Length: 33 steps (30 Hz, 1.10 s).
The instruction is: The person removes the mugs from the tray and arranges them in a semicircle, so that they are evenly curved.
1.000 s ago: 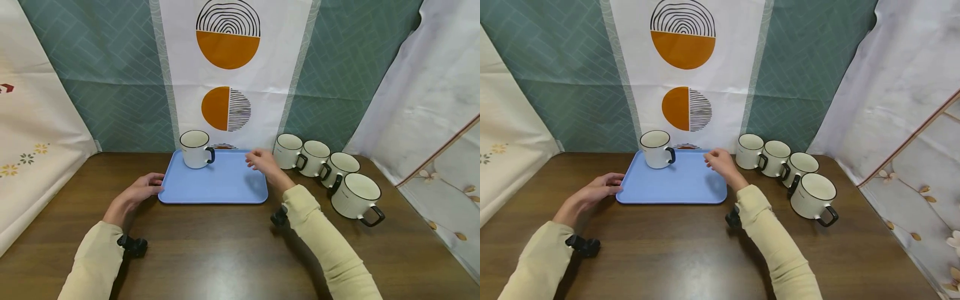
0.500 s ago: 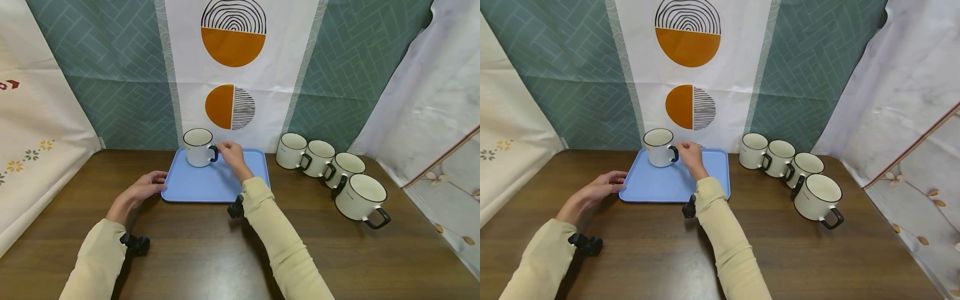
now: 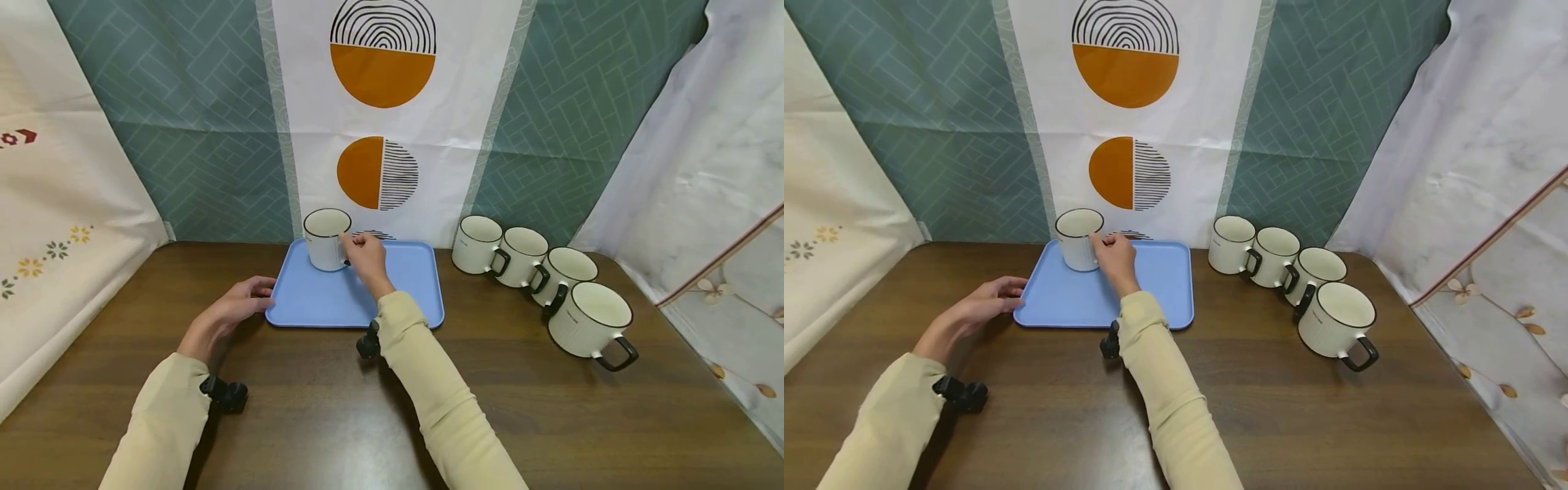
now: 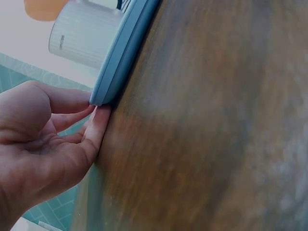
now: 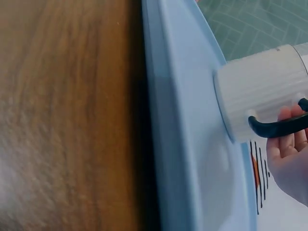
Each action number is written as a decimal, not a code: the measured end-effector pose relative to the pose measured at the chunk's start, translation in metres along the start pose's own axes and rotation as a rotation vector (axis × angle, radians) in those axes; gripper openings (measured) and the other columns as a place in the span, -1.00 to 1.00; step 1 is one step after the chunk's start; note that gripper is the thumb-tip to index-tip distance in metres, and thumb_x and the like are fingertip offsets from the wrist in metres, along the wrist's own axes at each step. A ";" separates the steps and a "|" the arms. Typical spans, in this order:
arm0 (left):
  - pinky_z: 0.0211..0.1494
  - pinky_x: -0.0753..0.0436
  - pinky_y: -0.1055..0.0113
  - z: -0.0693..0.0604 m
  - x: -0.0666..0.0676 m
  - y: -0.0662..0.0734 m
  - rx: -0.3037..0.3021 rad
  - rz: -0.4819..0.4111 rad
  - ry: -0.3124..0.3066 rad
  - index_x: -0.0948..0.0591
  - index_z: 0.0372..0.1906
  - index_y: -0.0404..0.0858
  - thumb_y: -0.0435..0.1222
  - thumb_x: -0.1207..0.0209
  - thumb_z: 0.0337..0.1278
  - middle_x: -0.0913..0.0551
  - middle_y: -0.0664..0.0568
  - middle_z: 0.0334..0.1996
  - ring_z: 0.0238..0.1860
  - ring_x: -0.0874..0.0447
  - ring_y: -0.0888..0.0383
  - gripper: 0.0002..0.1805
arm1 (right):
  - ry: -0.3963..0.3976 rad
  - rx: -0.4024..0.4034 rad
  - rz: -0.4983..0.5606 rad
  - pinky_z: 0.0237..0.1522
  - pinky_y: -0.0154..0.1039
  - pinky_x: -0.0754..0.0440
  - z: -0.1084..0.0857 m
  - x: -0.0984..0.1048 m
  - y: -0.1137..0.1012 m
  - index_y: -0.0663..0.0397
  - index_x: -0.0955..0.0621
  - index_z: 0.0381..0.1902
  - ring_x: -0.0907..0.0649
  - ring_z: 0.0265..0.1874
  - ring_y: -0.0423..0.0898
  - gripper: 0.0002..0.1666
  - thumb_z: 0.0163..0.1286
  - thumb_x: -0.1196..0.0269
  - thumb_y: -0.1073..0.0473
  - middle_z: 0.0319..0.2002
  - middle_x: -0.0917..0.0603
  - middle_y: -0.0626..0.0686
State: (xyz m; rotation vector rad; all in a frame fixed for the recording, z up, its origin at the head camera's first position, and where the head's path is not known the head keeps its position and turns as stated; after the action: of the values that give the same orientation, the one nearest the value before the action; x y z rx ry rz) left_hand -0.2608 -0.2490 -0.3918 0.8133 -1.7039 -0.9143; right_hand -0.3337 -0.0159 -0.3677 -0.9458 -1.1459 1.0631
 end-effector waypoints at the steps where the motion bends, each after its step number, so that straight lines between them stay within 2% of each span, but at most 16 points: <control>1: 0.22 -0.36 -0.02 0.000 -0.001 0.000 0.000 -0.002 -0.002 -0.09 0.39 -0.56 -0.44 0.00 0.33 -0.28 -0.44 0.14 0.08 -0.33 -0.19 -0.39 | -0.012 0.008 -0.016 -0.51 -0.31 -0.34 0.000 0.000 0.000 0.08 -0.44 -0.54 -0.51 -0.54 -0.10 -0.61 0.38 -0.23 -0.02 -0.58 -0.51 -0.01; 3: 0.21 -0.36 -0.03 0.000 -0.001 0.001 -0.006 -0.005 -0.006 -0.08 0.38 -0.56 -0.44 0.00 0.33 -0.28 -0.45 0.14 0.08 -0.33 -0.19 -0.38 | -0.044 0.028 -0.055 -0.53 -0.31 -0.31 -0.001 0.002 -0.001 0.09 -0.40 -0.59 -0.45 -0.60 -0.12 -0.55 0.41 -0.20 -0.03 -0.61 -0.46 0.00; 5: 0.21 -0.36 -0.02 0.000 -0.001 0.002 -0.011 -0.007 -0.008 -0.08 0.39 -0.56 -0.44 -0.01 0.34 -0.28 -0.44 0.14 0.08 -0.33 -0.18 -0.38 | -0.089 0.054 -0.096 -0.51 -0.32 -0.31 -0.001 0.003 -0.002 0.16 -0.46 -0.60 -0.42 -0.60 -0.12 -0.52 0.47 -0.11 -0.02 -0.60 -0.50 0.06; 10: 0.20 -0.35 -0.02 0.000 0.000 0.004 -0.030 -0.003 -0.008 -0.08 0.38 -0.57 -0.44 -0.01 0.34 -0.28 -0.45 0.14 0.08 -0.32 -0.18 -0.38 | -0.201 0.078 -0.127 -0.41 -0.35 -0.40 0.002 0.007 -0.005 0.29 -0.62 -0.43 -0.53 -0.49 -0.11 -0.50 0.55 0.07 0.07 -0.51 -0.60 0.09; 14: 0.18 -0.36 -0.01 0.001 0.000 0.002 -0.043 0.005 -0.007 -0.08 0.37 -0.59 -0.44 -0.01 0.33 -0.29 -0.44 0.11 0.08 -0.32 -0.18 -0.38 | -0.238 0.076 -0.181 -0.45 -0.34 -0.38 0.004 0.013 -0.005 0.29 -0.56 -0.45 -0.45 -0.56 -0.13 -0.51 0.56 0.12 0.11 -0.58 -0.51 0.03; 17: 0.16 -0.37 0.00 0.001 0.000 0.000 -0.049 0.006 -0.004 -0.08 0.37 -0.60 -0.44 -0.01 0.34 -0.31 -0.43 0.10 0.08 -0.33 -0.19 -0.38 | -0.248 0.084 -0.236 -0.51 -0.32 -0.30 0.004 0.018 -0.003 0.19 -0.44 -0.59 -0.34 -0.63 -0.16 -0.51 0.54 0.14 0.11 -0.64 -0.39 -0.02; 21: 0.14 -0.39 0.02 0.001 0.000 -0.002 -0.058 0.005 0.000 -0.09 0.36 -0.61 -0.44 -0.01 0.34 -0.32 -0.43 0.09 0.08 -0.34 -0.20 -0.39 | -0.237 0.070 -0.239 -0.57 -0.30 -0.21 0.001 0.029 0.000 0.01 -0.25 -0.70 -0.23 -0.69 -0.17 -0.50 0.50 0.12 0.09 -0.71 -0.28 -0.06; 26: 0.16 -0.41 0.01 -0.002 0.000 -0.003 -0.064 0.005 -0.006 -0.09 0.36 -0.62 -0.44 -0.01 0.34 -0.32 -0.43 0.08 0.06 -0.37 -0.19 -0.39 | -0.171 0.038 -0.169 -0.60 -0.29 -0.19 -0.002 0.045 0.008 -0.02 -0.24 -0.76 -0.26 -0.73 -0.15 -0.52 0.41 0.07 0.13 -0.77 -0.34 -0.04; 30: 0.18 -0.41 0.01 -0.001 0.000 -0.004 -0.064 0.005 -0.007 -0.09 0.36 -0.61 -0.44 0.00 0.34 -0.31 -0.42 0.08 0.05 -0.39 -0.17 -0.40 | -0.088 -0.002 -0.068 -0.57 -0.30 -0.30 -0.003 0.058 0.011 -0.03 -0.22 -0.81 -0.40 -0.68 -0.11 -0.55 0.28 0.02 0.16 -0.80 -0.34 -0.04; 33: 0.17 -0.43 0.04 0.000 0.000 -0.003 -0.068 0.002 -0.011 -0.10 0.36 -0.61 -0.44 0.00 0.34 -0.32 -0.42 0.09 0.05 -0.40 -0.16 -0.40 | -0.062 -0.027 0.021 -0.51 -0.29 -0.40 -0.006 0.068 0.013 -0.02 -0.20 -0.82 -0.43 -0.67 -0.08 -0.57 0.23 0.02 0.21 -0.83 -0.29 -0.06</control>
State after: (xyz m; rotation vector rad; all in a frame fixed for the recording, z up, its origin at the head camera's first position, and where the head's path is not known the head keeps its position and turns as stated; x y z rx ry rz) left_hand -0.2606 -0.2505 -0.3948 0.7622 -1.6735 -0.9714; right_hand -0.3241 0.0532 -0.3656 -0.9537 -1.2063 1.1031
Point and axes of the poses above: each hand's wrist, its own z-axis towards the middle knuckle, its own x-axis out of the back of the hand, y = z × x, the point moved 2 cm from there along z, towards the middle knuckle
